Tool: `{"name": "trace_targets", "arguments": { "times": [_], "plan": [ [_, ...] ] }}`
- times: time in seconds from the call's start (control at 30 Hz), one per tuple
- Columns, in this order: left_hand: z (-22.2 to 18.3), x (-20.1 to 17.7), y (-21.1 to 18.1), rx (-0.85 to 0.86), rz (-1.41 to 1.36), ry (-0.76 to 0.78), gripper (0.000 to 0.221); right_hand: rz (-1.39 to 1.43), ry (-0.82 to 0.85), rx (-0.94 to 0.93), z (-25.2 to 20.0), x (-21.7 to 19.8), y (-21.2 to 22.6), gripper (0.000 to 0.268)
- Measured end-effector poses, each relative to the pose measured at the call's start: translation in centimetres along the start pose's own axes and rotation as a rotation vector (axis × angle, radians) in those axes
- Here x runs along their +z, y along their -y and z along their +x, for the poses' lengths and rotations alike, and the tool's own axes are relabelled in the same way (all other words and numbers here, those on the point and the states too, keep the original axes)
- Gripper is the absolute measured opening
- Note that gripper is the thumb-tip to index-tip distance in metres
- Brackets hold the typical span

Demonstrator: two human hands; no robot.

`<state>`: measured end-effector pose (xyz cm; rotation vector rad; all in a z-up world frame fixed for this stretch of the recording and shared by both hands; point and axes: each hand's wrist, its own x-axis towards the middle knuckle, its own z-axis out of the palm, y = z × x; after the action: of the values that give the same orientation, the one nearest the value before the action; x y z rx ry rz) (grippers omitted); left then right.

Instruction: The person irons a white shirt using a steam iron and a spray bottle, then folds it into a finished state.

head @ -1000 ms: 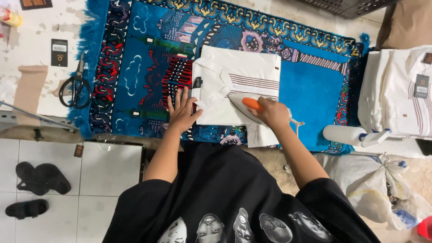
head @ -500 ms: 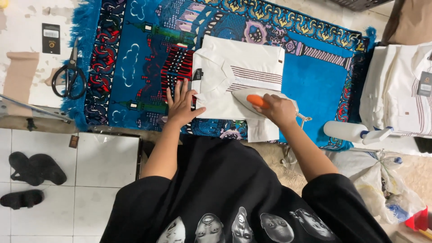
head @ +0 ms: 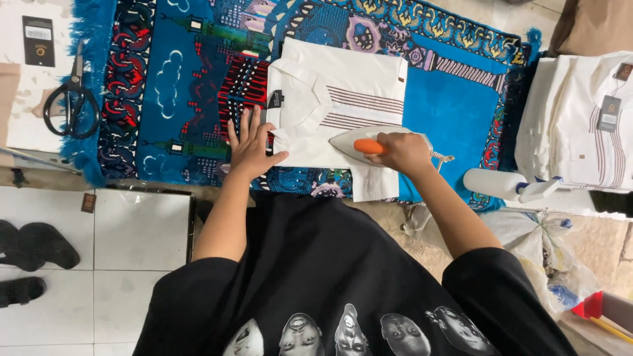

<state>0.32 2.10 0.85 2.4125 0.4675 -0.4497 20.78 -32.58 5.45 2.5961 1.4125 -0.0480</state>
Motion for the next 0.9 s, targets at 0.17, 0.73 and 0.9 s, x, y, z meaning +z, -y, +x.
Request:
{"name": "trace_targets", "arguments": {
  "times": [0.17, 0.73, 0.9],
  "plan": [
    [0.3, 0.5, 0.4, 0.002, 0.008, -0.006, 0.061, 0.004, -0.022, 0.146, 3.7, -0.4, 1.2, 0.051],
    [-0.6, -1.9, -0.1, 0.006, -0.211, 0.014, 0.132, 0.149, 0.330, -0.039, 6.8, -4.5, 8.7, 0.056],
    [-1.0, -2.2, 0.4, -0.005, -0.100, 0.031, 0.153, 0.171, 0.308, -0.038, 6.9, -4.8, 9.9, 0.052]
  ]
}}
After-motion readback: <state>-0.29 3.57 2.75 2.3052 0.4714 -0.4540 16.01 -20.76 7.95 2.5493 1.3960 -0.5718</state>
